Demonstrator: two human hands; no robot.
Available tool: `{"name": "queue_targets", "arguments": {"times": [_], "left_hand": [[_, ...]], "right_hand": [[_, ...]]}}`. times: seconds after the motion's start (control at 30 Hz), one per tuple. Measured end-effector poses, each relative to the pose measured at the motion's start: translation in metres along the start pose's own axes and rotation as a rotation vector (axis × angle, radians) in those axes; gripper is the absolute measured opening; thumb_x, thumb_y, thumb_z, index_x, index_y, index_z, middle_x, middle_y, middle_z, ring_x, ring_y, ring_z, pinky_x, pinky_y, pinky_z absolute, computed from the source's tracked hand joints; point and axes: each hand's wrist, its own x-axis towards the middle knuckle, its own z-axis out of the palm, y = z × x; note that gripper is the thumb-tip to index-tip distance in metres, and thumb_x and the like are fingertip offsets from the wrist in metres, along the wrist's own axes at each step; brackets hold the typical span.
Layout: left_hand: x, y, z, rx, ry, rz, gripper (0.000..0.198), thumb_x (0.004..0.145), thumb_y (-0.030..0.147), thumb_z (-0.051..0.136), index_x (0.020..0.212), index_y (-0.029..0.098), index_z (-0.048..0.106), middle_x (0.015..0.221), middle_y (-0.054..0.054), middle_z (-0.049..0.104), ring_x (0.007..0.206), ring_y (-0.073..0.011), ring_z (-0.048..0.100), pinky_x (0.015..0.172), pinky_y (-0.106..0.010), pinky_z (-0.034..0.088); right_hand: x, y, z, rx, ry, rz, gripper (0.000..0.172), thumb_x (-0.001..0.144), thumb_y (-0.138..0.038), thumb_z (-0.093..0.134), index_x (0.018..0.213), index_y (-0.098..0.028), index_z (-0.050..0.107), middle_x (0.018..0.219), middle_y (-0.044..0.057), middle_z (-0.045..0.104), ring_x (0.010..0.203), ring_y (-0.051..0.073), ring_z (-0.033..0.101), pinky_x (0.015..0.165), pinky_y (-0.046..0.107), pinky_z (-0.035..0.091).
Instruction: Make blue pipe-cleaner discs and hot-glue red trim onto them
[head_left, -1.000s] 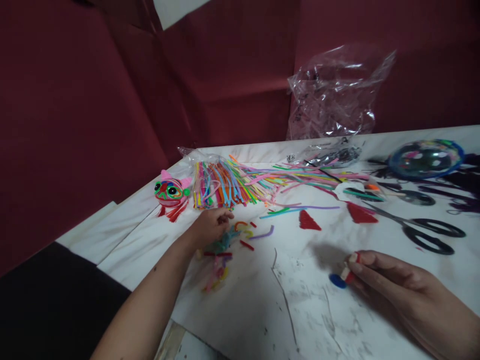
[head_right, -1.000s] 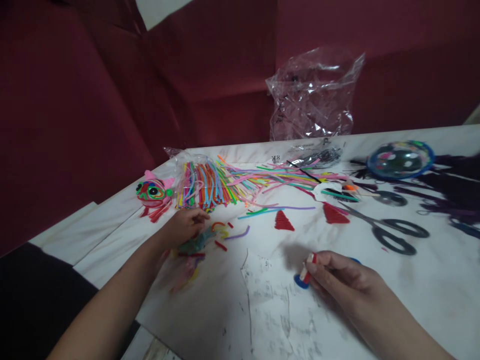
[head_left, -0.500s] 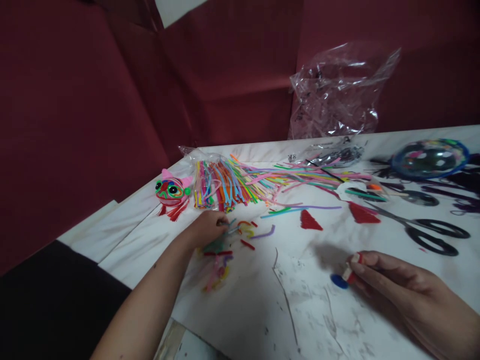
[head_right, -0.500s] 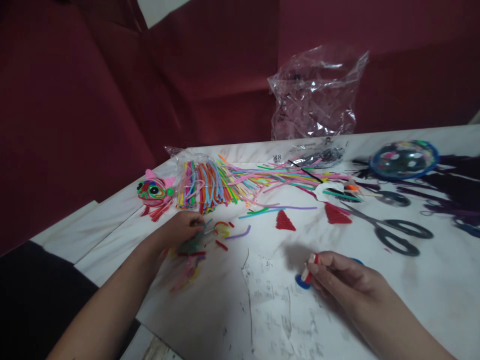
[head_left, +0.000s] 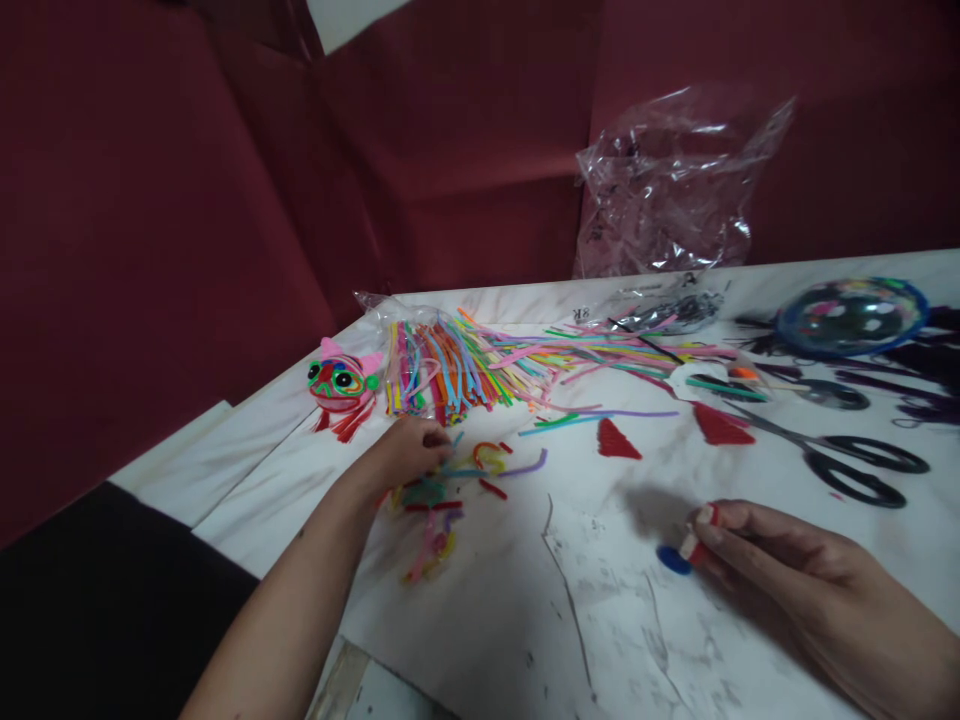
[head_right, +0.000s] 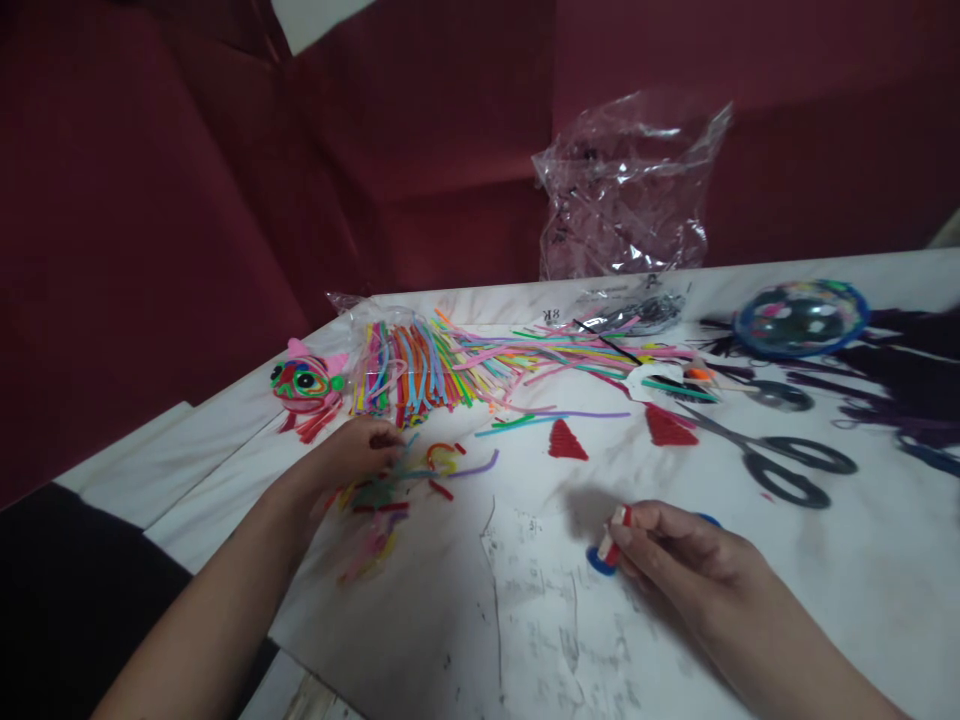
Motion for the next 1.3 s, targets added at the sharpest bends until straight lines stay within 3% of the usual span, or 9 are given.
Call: {"name": "queue_targets", "arguments": {"times": [0.13, 0.3, 0.4, 0.53, 0.7, 0.93, 1.13, 1.3], "left_hand": [[-0.002, 0.013, 0.001, 0.023, -0.026, 0.083, 0.017, 0.073, 0.024, 0.052, 0.073, 0.016, 0.067, 0.072, -0.002, 0.063, 0.068, -0.0149, 0.055, 0.063, -0.024, 0.040], [-0.002, 0.017, 0.011, 0.170, -0.196, 0.312, 0.014, 0.072, 0.020, 0.051, 0.070, 0.017, 0.065, 0.074, -0.004, 0.061, 0.072, -0.0169, 0.052, 0.068, -0.026, 0.037], [0.003, 0.012, 0.018, 0.216, -0.170, 0.351, 0.015, 0.071, 0.017, 0.047, 0.063, 0.017, 0.060, 0.068, -0.003, 0.057, 0.067, -0.0170, 0.050, 0.064, -0.027, 0.035], [0.006, 0.011, 0.014, -0.015, -0.005, 0.152, 0.008, 0.069, 0.022, 0.052, 0.062, 0.019, 0.057, 0.061, 0.001, 0.054, 0.058, -0.0143, 0.046, 0.056, -0.025, 0.033], [0.002, 0.022, 0.007, -0.583, 0.070, -0.160, 0.011, 0.064, 0.025, 0.060, 0.063, 0.018, 0.052, 0.051, 0.006, 0.045, 0.045, -0.0091, 0.038, 0.044, -0.021, 0.028], [0.007, 0.053, 0.016, -0.804, 0.030, -0.184, 0.028, 0.057, 0.024, 0.065, 0.083, 0.016, 0.057, 0.065, 0.003, 0.055, 0.054, -0.0093, 0.050, 0.051, -0.022, 0.040], [0.011, 0.082, 0.029, -0.905, -0.088, -0.202, 0.020, 0.063, 0.032, 0.061, 0.070, 0.014, 0.056, 0.066, -0.001, 0.057, 0.058, -0.0116, 0.053, 0.054, -0.025, 0.043], [0.017, 0.086, 0.032, -0.910, -0.083, -0.194, 0.015, 0.067, 0.030, 0.056, 0.067, 0.015, 0.053, 0.067, -0.002, 0.060, 0.057, -0.0106, 0.054, 0.056, -0.024, 0.043]], "right_hand": [[0.000, 0.001, -0.001, 0.126, -0.100, 0.044, 0.032, 0.058, -0.049, 0.076, 0.066, -0.021, 0.064, 0.064, 0.000, 0.060, 0.060, 0.015, 0.054, 0.049, 0.023, 0.044], [0.002, -0.007, 0.000, 0.225, -0.140, 0.015, 0.028, 0.062, -0.043, 0.077, 0.062, -0.018, 0.063, 0.056, -0.002, 0.057, 0.052, 0.010, 0.045, 0.049, 0.022, 0.037], [0.004, -0.015, 0.002, 0.323, -0.202, 0.003, 0.026, 0.067, -0.040, 0.074, 0.060, -0.017, 0.063, 0.052, -0.002, 0.056, 0.051, 0.008, 0.043, 0.051, 0.021, 0.035], [0.007, -0.017, 0.000, 0.387, -0.289, -0.021, 0.023, 0.074, -0.036, 0.068, 0.063, -0.017, 0.063, 0.053, -0.002, 0.057, 0.050, 0.008, 0.042, 0.054, 0.021, 0.033], [0.002, -0.015, -0.001, 0.378, -0.302, -0.023, 0.022, 0.074, -0.036, 0.069, 0.065, -0.018, 0.063, 0.052, -0.003, 0.055, 0.051, 0.009, 0.041, 0.053, 0.023, 0.031], [-0.003, -0.018, 0.001, 0.262, -0.308, -0.042, 0.027, 0.070, -0.041, 0.071, 0.063, -0.017, 0.061, 0.052, -0.003, 0.055, 0.050, 0.009, 0.038, 0.051, 0.024, 0.028], [0.000, -0.018, 0.002, 0.243, -0.278, -0.071, 0.028, 0.066, -0.041, 0.072, 0.062, -0.017, 0.060, 0.056, -0.001, 0.059, 0.048, 0.009, 0.038, 0.049, 0.024, 0.027], [0.001, -0.017, 0.001, 0.257, -0.288, -0.093, 0.029, 0.065, -0.042, 0.072, 0.060, -0.017, 0.060, 0.055, -0.001, 0.059, 0.047, 0.008, 0.038, 0.048, 0.023, 0.027]]}}
